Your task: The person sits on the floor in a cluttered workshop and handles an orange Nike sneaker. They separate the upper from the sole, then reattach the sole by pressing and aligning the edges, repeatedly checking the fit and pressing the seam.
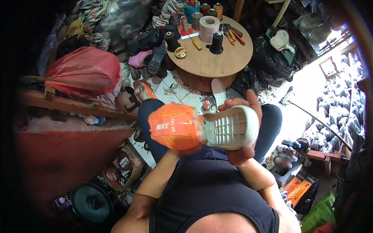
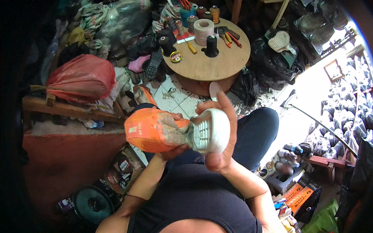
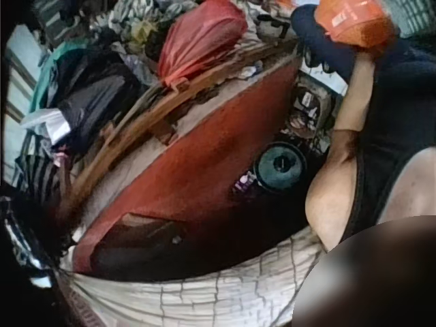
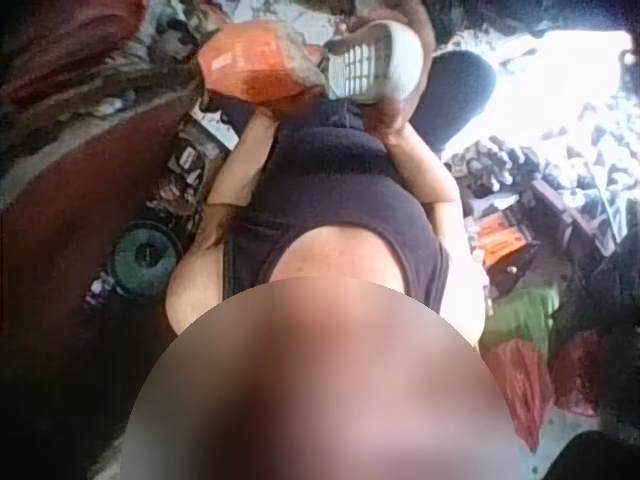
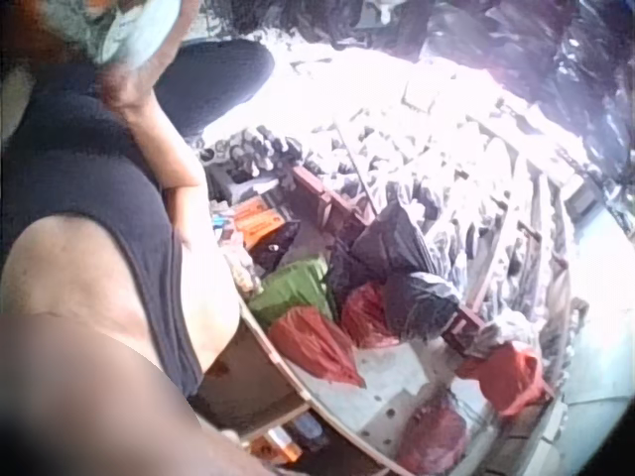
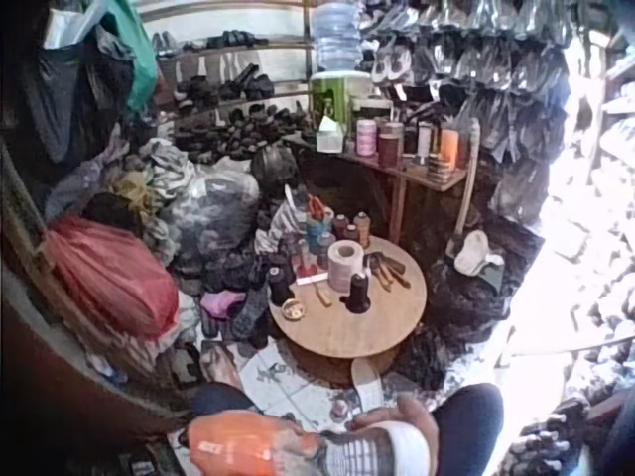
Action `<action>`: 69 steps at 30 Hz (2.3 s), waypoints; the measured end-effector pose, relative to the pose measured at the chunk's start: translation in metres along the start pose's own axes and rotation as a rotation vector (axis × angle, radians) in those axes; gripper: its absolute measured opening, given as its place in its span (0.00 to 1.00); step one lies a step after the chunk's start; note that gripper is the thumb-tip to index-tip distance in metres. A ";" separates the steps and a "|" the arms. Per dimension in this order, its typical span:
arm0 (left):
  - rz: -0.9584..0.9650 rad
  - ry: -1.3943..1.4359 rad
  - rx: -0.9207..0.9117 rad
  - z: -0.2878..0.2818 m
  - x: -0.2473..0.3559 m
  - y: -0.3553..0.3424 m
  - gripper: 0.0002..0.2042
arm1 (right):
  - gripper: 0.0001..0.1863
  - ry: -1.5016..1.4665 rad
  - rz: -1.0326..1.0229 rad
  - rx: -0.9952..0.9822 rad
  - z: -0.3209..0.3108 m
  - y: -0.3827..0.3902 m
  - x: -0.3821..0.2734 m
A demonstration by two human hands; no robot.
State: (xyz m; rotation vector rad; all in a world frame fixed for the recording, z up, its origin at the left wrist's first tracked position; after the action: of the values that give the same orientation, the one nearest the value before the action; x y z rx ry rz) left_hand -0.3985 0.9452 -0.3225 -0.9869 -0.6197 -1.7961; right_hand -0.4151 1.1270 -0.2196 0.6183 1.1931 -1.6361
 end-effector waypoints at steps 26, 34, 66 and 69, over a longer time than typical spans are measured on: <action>0.442 -0.571 -0.046 -0.003 -0.003 0.011 0.67 | 0.84 0.072 -0.170 -0.265 -0.015 -0.004 -0.008; 0.402 -0.883 -0.114 0.002 -0.009 0.005 0.58 | 0.81 0.303 -0.116 -0.465 -0.005 0.002 -0.005; 0.133 0.187 0.224 0.009 0.059 0.031 0.43 | 0.86 -0.018 -0.145 -0.054 -0.049 0.017 0.027; 0.155 0.137 0.221 0.014 0.058 0.031 0.43 | 0.86 0.013 -0.127 -0.052 -0.052 0.016 0.023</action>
State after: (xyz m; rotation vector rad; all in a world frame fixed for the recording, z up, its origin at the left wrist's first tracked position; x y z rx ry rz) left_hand -0.3778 0.9139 -0.2663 -0.7355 -0.6240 -1.6051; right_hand -0.4169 1.1640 -0.2652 0.5300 1.3027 -1.7028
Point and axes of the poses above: each hand's wrist, its own y-axis away from the middle knuckle, its own z-axis out of the palm, x = y × z, the point moved 2 cm from there along -y, towards the middle knuckle, and after that the axes turned 9 degrees about -x, right-handed, at the moved point
